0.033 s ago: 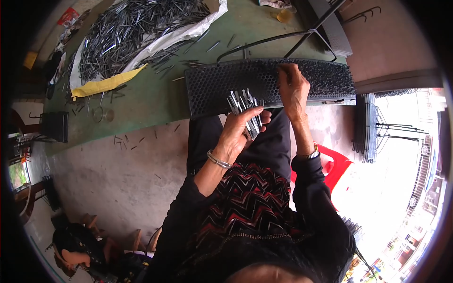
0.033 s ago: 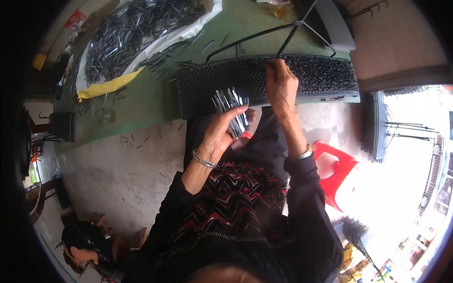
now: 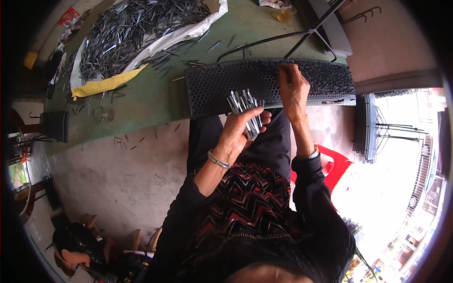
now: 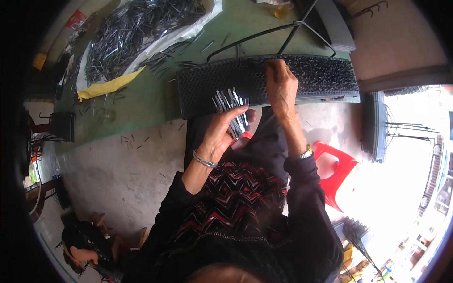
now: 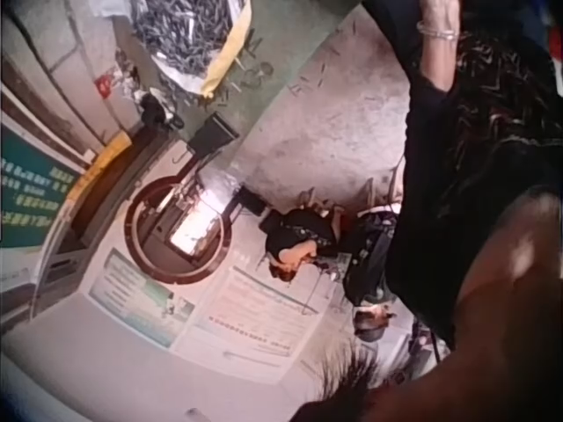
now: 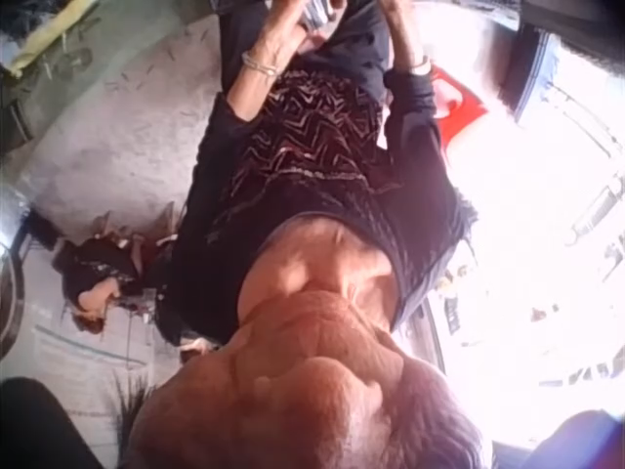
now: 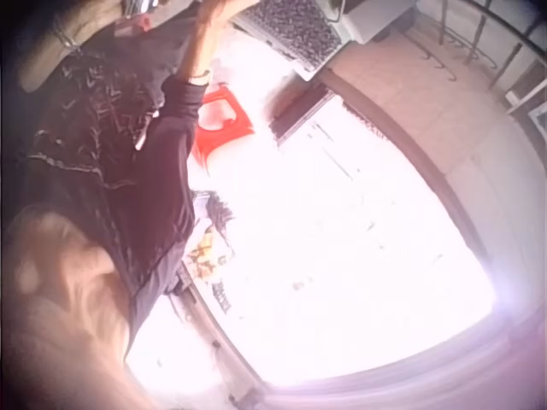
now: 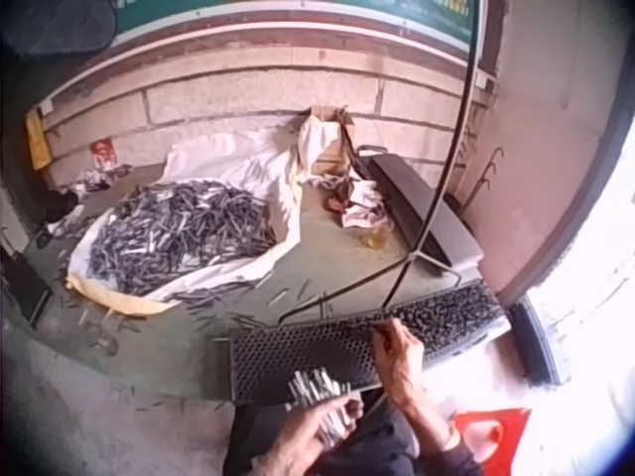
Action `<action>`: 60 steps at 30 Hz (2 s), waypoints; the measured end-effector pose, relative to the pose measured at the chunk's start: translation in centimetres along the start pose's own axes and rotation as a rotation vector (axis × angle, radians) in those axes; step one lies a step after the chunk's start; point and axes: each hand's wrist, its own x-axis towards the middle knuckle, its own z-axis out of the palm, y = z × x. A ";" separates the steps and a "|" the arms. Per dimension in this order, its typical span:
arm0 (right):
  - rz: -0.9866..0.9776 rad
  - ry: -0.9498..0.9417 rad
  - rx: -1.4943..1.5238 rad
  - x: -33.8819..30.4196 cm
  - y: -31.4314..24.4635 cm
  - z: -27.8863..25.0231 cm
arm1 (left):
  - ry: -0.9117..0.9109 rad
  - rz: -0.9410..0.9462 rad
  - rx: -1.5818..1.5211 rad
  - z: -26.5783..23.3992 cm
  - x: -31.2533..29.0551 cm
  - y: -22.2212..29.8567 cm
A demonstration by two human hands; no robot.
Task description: Manually inserting small metal pins into a black mesh screen on an assembly table.
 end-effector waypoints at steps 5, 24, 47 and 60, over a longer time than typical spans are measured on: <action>-0.016 -0.033 -0.107 -0.3 -0.1 0.2 | 0.010 0.018 0.015 0.0 -0.2 -0.1; 0.518 -0.835 0.560 -1.6 -3.9 -5.4 | 0.024 0.071 0.107 0.4 -0.4 0.1; 0.102 -0.089 -0.064 -0.5 -0.8 -1.1 | -0.061 -0.052 -0.211 -0.4 0.6 -0.7; -0.040 -0.169 -0.269 0.0 -0.5 -0.4 | -0.034 0.018 -0.083 0.0 0.0 -0.3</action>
